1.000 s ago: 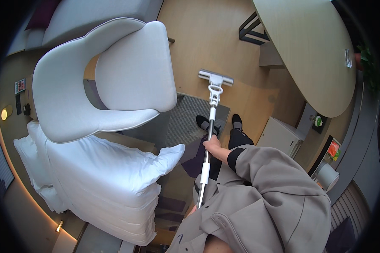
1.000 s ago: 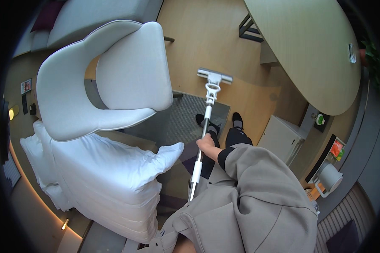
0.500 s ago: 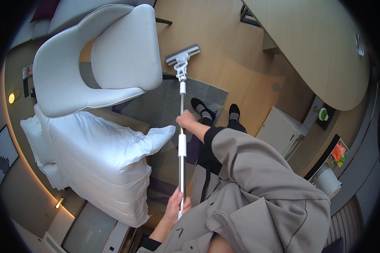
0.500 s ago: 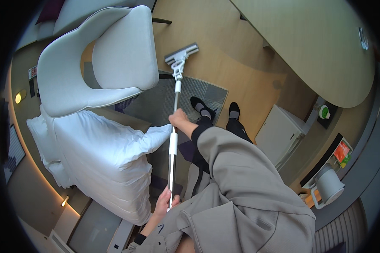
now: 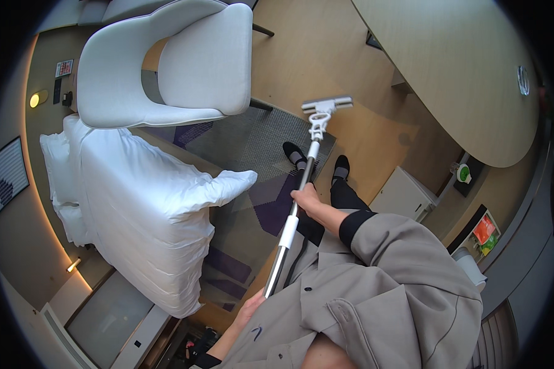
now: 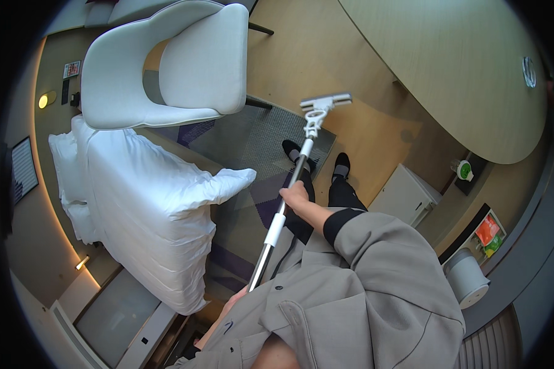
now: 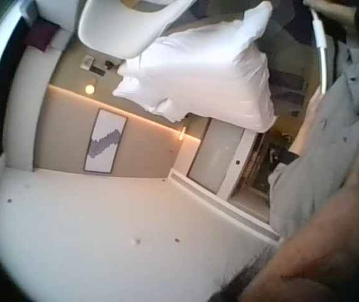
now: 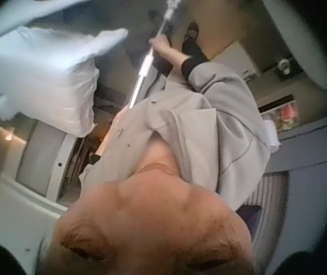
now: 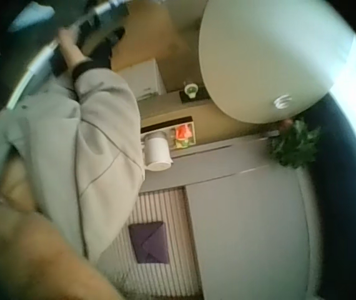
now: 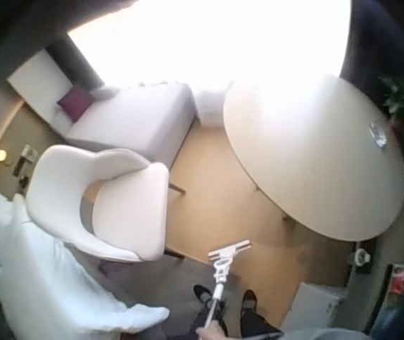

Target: Vacuuming the floor of a hotel room.

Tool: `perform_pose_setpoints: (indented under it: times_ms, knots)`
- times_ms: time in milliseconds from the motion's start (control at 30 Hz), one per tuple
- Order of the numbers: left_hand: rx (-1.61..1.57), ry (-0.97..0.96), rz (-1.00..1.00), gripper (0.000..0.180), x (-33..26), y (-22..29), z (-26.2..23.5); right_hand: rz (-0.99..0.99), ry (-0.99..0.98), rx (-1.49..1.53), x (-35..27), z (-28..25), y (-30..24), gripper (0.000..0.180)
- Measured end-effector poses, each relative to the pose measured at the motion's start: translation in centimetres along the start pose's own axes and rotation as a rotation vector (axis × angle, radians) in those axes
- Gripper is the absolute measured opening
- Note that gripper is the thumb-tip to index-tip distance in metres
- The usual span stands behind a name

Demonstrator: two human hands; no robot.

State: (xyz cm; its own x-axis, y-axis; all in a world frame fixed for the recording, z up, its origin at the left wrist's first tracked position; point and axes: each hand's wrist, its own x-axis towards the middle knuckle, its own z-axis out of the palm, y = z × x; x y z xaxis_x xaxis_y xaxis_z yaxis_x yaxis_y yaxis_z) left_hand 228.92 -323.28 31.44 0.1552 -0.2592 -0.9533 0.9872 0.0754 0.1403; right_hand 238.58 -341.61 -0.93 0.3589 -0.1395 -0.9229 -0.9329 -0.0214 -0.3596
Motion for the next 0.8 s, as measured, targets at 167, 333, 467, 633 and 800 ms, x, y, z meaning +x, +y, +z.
perform_pose_setpoints:
  times_ms: [167, 333, 467, 633, 800]
  knots:
    - [-0.385, -0.201, 0.033, 0.050, 4.3, 1.2, -0.8, -0.121, -0.138, -0.151, 6.8, 4.6, -6.2, 0.034]
    - [-0.635, -0.287, -0.007, 0.046, 7.2, 1.9, -3.0, -0.117, -0.009, -0.440, 8.4, 7.0, -8.6, 0.039]
    - [-0.624, -0.387, 0.037, 0.051, 5.4, 1.8, -4.6, 0.106, -0.064, -0.438, 5.1, 5.7, -6.9, 0.045]
    - [-0.324, -0.157, -0.027, 0.053, 2.3, 4.7, -6.7, 0.165, -0.096, -0.225, 2.2, 4.0, -7.8, 0.042]
    - [-0.400, -0.228, 0.063, 0.055, 1.8, 6.0, -6.5, 0.123, -0.057, -0.337, 1.8, 4.5, -11.5, 0.052]
